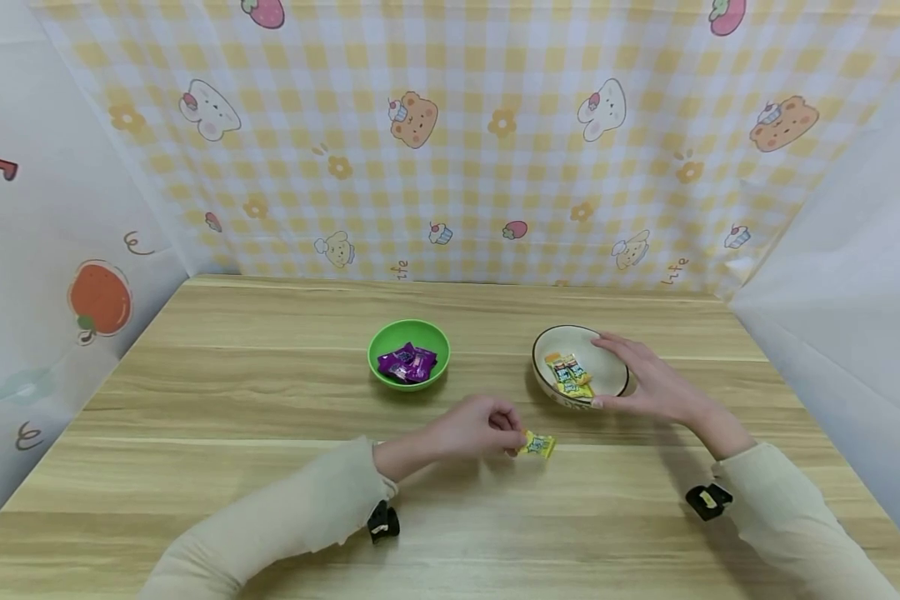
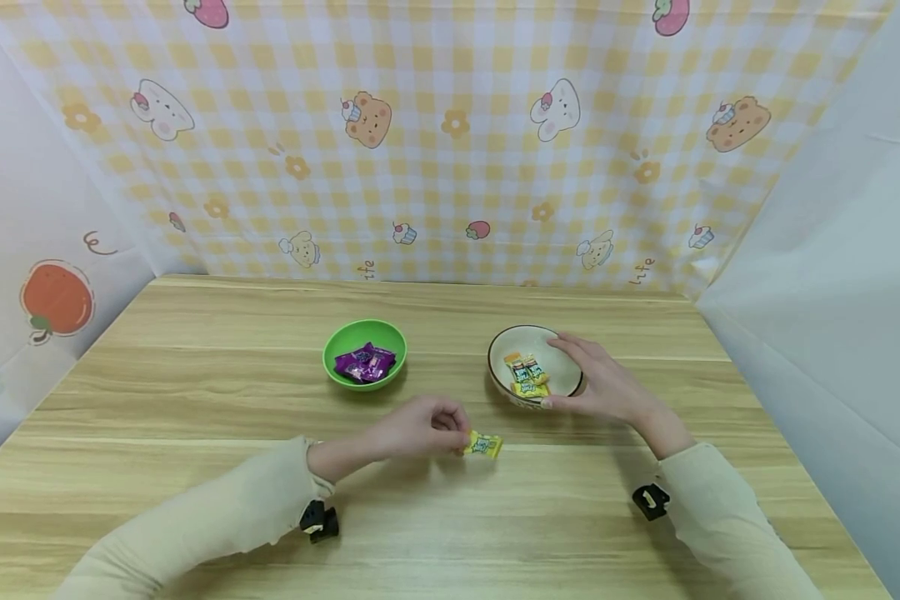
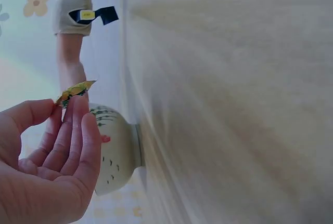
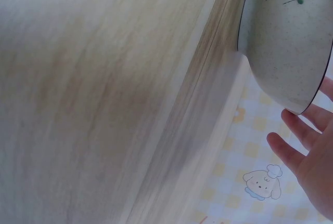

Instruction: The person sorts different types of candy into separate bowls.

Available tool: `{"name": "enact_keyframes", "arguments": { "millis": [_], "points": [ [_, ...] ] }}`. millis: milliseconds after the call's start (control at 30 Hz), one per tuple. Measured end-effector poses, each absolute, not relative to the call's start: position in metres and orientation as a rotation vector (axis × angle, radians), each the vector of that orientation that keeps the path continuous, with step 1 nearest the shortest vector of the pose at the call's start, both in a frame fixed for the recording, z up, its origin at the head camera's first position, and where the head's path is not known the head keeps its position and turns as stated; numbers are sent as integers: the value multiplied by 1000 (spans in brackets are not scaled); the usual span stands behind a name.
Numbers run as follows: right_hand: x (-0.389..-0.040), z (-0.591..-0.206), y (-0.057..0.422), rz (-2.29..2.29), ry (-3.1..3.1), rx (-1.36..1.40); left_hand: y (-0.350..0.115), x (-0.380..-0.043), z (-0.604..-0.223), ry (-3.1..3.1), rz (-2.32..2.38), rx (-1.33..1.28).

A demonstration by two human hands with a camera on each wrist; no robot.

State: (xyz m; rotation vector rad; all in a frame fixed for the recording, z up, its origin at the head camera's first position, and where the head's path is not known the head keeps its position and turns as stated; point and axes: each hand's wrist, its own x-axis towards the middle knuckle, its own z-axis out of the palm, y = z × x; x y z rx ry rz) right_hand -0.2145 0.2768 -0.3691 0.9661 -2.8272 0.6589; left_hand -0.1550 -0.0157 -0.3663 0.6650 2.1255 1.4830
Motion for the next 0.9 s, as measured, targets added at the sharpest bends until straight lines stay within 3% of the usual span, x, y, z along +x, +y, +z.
{"name": "enact_keyframes", "arguments": {
  "millis": [900],
  "points": [
    [-214, -369, 277, 681, -2836, 970, 28, -203, -346, 1898, 1913, 384]
  ]
}}
